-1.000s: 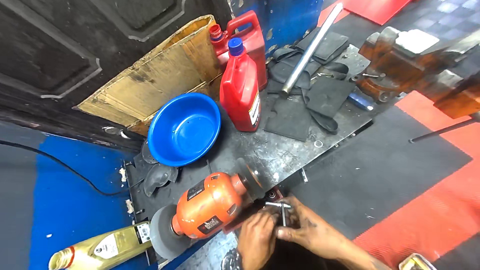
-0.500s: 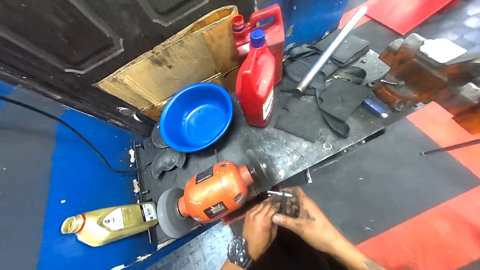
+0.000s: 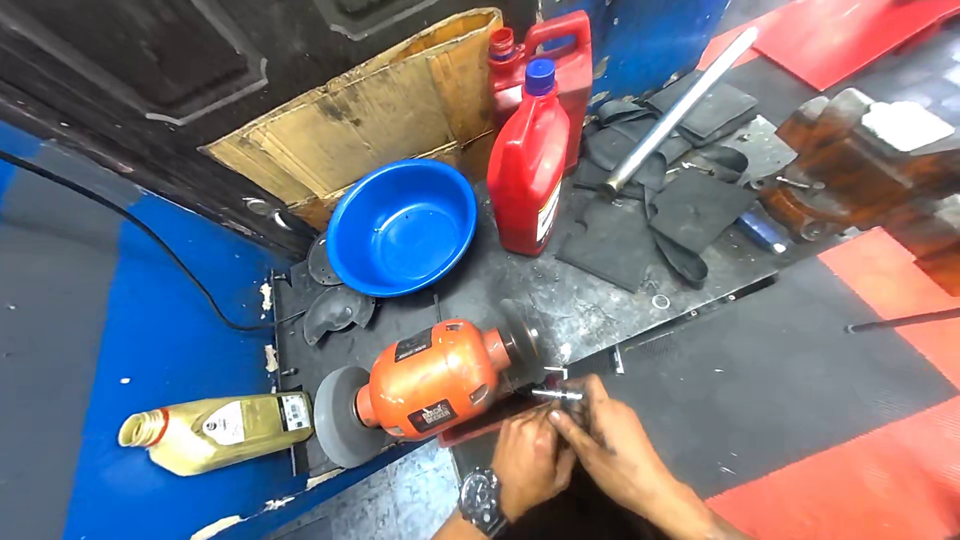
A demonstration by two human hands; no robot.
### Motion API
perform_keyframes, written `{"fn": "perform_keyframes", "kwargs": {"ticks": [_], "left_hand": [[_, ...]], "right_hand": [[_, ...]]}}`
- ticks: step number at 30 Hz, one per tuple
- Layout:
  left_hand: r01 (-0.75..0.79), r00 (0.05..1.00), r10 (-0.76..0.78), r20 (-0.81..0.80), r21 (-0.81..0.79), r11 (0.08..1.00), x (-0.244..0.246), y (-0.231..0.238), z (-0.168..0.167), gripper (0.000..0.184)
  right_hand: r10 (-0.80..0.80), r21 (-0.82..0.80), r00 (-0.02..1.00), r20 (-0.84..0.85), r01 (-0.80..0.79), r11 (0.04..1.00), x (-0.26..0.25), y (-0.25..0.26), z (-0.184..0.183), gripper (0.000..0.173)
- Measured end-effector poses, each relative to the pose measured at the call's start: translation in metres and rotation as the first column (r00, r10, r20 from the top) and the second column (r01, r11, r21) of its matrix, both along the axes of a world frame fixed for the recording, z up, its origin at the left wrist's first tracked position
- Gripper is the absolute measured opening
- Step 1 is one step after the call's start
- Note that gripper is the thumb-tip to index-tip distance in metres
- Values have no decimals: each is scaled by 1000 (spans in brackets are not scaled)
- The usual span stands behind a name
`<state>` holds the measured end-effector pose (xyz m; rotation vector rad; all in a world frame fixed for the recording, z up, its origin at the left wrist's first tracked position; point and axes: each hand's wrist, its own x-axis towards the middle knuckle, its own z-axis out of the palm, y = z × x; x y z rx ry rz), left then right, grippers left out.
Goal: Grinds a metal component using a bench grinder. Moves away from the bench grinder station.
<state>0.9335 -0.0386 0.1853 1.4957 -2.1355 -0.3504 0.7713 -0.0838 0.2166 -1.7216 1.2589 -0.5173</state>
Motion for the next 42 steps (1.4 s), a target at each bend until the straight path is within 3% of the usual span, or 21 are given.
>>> {"fn": "perform_keyframes", "kwargs": {"ticks": [11,16,19,22,24,27,30,34,42], "left_hand": [[-122,992,127,-26,137,983,-7,4,-6,40],[-154,985,159,-73,73,985,-7,5,-11,40],[-153,978,167,-125,118,981,-3,8,-6,51],[-170,975,194,-104,205,964,0,12,1,58],[-170,976,197,-88,248,954,1,14,5,60],[-165,983,180,-20,316,934,1,13,15,61],[-214,977,205,61,288,933,-1,12,21,62],[-269,959,256,122,103,958,-3,8,25,62],[-278,940,265,215,33,960,-1,4,24,51]], "right_hand": [[58,-150,997,-52,-66,986,-2,1,-4,35],[80,-180,996,41,-71,981,-6,0,-5,34],[-29,-171,975,220,68,983,-14,-2,-6,38],[-212,-187,969,124,232,955,-26,-12,-18,45],[-119,-17,988,101,121,992,-32,-17,-31,56],[84,184,953,290,-142,973,-32,-19,-44,48],[167,196,905,391,-259,946,-29,-22,-43,31],[224,160,877,426,-316,935,-25,-23,-47,29],[213,179,878,429,-314,932,-18,-23,-51,28]]}}
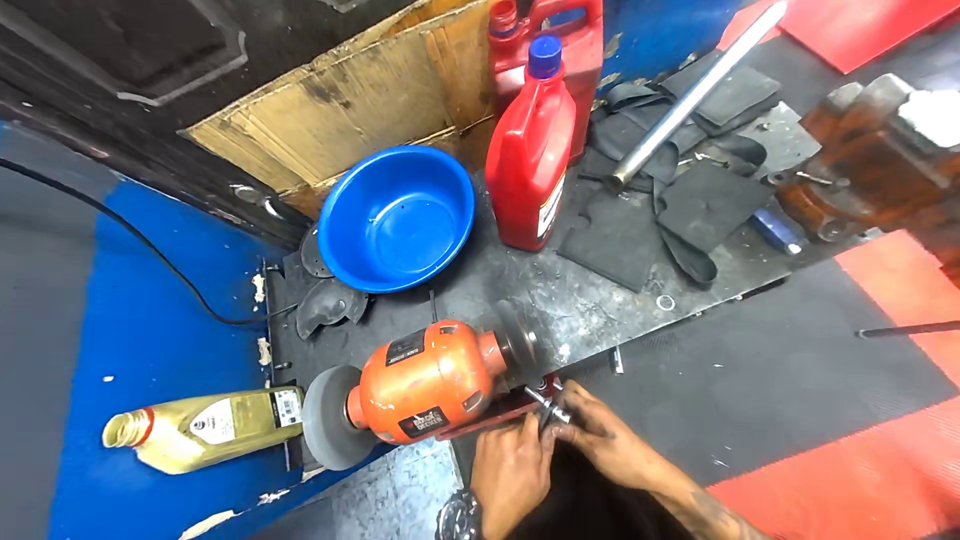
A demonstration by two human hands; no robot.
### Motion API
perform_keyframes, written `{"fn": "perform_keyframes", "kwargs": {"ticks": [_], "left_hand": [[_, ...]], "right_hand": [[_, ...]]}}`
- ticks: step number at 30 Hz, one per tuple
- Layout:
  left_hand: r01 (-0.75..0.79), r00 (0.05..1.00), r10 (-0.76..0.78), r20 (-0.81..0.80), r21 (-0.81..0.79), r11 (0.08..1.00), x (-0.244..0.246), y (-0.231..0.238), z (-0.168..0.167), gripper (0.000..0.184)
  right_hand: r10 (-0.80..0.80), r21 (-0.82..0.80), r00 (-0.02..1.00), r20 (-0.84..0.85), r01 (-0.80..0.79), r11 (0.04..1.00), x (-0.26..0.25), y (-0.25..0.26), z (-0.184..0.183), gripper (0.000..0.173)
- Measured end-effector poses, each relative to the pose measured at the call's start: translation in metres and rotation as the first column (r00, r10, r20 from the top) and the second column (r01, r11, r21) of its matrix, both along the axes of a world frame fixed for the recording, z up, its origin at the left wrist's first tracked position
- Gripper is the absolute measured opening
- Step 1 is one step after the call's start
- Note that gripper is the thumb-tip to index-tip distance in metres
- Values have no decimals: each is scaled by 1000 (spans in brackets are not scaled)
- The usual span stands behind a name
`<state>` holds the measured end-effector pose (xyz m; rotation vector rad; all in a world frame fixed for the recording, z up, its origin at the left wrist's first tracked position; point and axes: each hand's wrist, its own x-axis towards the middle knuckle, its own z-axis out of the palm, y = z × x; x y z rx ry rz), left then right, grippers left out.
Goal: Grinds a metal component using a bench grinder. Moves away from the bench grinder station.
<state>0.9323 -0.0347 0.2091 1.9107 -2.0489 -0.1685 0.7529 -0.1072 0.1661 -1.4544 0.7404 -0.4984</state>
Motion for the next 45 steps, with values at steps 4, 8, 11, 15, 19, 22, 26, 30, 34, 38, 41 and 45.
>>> {"fn": "perform_keyframes", "kwargs": {"ticks": [4,8,11,15,19,22,26,30,34,38,41,45], "left_hand": [[2,1000,-3,20,42,999,0,-3,2,53],[1,1000,-2,20,56,998,2,-5,2,53],[-4,1000,3,12,73,997,5,-6,2,52],[14,1000,-14,-1,91,996,5,-7,2,52],[42,999,-43,0,129,991,3,-7,2,53],[54,998,-56,12,129,990,4,-7,2,52],[54,998,-57,23,114,992,7,-9,3,52],[19,1000,-20,13,78,997,8,-10,3,51],[5,1000,-7,14,115,993,8,-11,5,51],[4,1000,-7,22,139,990,9,-13,6,51],[14,1000,-17,19,145,989,9,-13,6,50],[28,1000,-30,9,173,985,7,-12,6,51]], "right_hand": [[-1,2,1000,2,1,1000,0,1,-4,29],[-1,9,1000,-11,1,1000,3,0,-6,29],[-12,9,1000,0,12,1000,6,0,-9,29],[-32,10,999,2,32,999,4,3,-10,29],[-42,20,999,-9,43,999,-1,7,-9,28],[-41,20,999,-13,41,999,-1,7,-9,28],[-28,11,999,-17,28,1000,3,4,-9,29],[-28,-1,999,-27,28,1000,6,1,-10,32],[-26,0,999,-31,26,1000,8,0,-11,29],[-21,8,999,-26,21,1000,9,-1,-11,30],[-20,4,1000,-17,20,1000,7,-1,-12,29],[-32,1,999,-10,32,999,4,2,-14,29]]}}
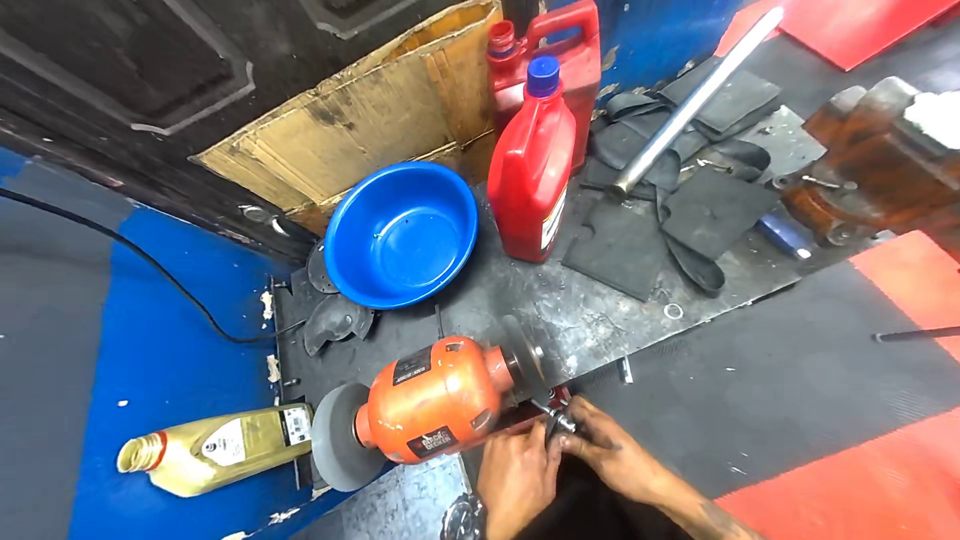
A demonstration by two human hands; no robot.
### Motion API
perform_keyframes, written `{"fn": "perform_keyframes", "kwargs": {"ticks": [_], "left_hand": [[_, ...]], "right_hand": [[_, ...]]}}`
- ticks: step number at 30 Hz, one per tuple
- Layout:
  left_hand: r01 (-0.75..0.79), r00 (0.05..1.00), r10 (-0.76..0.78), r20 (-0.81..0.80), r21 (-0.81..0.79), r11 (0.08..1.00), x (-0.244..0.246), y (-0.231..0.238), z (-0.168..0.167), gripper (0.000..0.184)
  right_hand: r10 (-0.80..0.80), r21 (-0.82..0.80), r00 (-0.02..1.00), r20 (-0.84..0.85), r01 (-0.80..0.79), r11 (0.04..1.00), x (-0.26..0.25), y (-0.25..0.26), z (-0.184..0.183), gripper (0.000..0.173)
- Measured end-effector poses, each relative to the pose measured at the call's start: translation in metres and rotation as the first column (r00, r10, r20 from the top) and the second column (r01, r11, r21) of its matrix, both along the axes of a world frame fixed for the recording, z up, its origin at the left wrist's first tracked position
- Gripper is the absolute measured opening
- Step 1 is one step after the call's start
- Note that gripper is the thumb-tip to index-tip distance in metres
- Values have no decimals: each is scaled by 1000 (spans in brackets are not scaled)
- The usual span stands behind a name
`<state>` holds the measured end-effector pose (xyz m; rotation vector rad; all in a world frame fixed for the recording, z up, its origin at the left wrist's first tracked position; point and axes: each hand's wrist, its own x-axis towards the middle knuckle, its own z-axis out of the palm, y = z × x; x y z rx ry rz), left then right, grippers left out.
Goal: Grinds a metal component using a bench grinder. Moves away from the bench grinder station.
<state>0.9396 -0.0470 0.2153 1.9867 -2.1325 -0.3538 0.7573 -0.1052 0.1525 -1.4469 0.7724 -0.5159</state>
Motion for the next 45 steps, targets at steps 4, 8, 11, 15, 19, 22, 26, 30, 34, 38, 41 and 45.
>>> {"fn": "perform_keyframes", "kwargs": {"ticks": [4,8,11,15,19,22,26,30,34,38,41,45], "left_hand": [[-3,1000,3,14,-20,1000,-1,0,-1,52],[-14,1000,14,17,-33,999,0,0,0,51],[-5,1000,5,3,-19,1000,-1,0,0,50],[-4,1000,4,-15,41,999,-3,1,-2,53],[-7,1000,7,-12,7,1000,-2,2,-3,51],[-13,1000,13,5,-85,996,0,2,-5,50],[-21,1000,22,4,-103,994,0,1,-3,51],[-15,1000,14,-20,-43,999,-5,2,-3,51],[-24,999,24,-23,-27,999,-5,2,-4,52],[-39,999,38,-16,-55,998,-3,2,-2,53],[-34,999,33,-32,-54,998,-4,2,-3,53],[-32,997,31,-66,-16,999,-4,2,-5,52]], "right_hand": [[4,5,1000,-2,-4,1000,0,0,1,29],[12,6,1000,-9,-12,1000,2,-3,3,29],[8,-2,1000,-3,-8,1000,-1,-1,1,28],[-11,0,1000,-11,11,1000,-4,2,-1,28],[6,9,1000,-10,-6,1000,-3,0,2,28],[18,6,1000,-6,-18,1000,0,-4,6,27],[26,-4,1000,-2,-26,1000,1,-7,9,27],[4,-7,1000,-5,-4,1000,-5,-1,5,27],[11,3,1000,-23,-11,1000,-5,-2,6,26],[20,-4,1000,-18,-20,1000,-1,-5,7,25],[4,-10,1000,-15,-4,1000,-3,-3,7,25],[9,-29,999,-42,-10,1000,-6,-2,6,29]]}}
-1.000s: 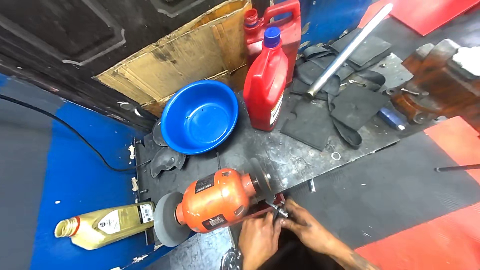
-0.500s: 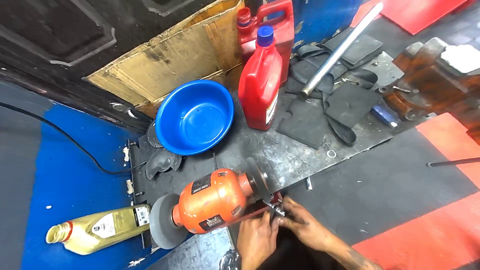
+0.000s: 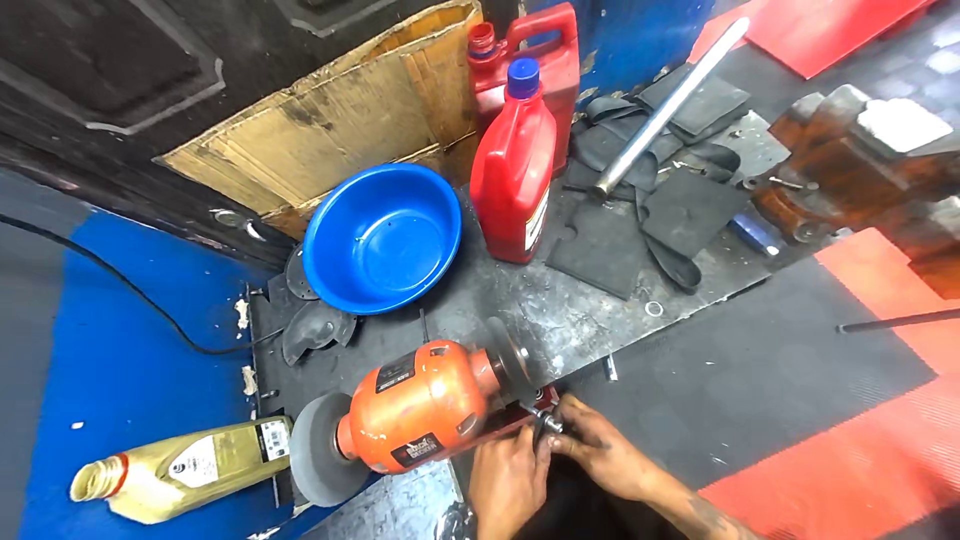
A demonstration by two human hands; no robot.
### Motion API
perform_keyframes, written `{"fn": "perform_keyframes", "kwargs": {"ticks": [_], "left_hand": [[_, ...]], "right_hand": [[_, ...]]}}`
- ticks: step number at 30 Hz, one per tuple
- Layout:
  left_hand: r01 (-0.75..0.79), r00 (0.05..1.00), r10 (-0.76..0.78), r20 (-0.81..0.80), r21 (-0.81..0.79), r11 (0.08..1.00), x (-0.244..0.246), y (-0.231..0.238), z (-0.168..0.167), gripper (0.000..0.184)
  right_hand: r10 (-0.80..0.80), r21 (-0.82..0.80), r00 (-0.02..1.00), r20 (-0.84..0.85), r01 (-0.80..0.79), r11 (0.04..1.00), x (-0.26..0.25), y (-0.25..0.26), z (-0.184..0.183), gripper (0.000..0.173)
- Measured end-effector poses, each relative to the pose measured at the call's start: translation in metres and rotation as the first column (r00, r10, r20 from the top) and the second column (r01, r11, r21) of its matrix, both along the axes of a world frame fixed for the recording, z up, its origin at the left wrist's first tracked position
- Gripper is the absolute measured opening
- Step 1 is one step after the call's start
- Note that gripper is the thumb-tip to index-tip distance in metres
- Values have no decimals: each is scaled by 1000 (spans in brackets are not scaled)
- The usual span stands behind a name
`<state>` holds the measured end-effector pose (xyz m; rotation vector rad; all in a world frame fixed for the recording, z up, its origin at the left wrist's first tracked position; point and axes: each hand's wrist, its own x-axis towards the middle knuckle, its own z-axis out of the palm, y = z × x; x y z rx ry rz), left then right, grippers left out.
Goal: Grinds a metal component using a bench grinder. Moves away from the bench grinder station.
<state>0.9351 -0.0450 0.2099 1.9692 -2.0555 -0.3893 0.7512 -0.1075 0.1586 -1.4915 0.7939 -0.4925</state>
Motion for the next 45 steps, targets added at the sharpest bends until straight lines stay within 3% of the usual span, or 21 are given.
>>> {"fn": "perform_keyframes", "kwargs": {"ticks": [20,45], "left_hand": [[19,1000,-19,1,-139,990,2,0,-4,56],[4,1000,-1,28,-114,993,4,-1,-4,55]], "right_hand": [[23,19,1000,-1,-23,1000,0,-3,6,30],[25,17,999,29,-25,1000,4,-6,-1,27]]}}
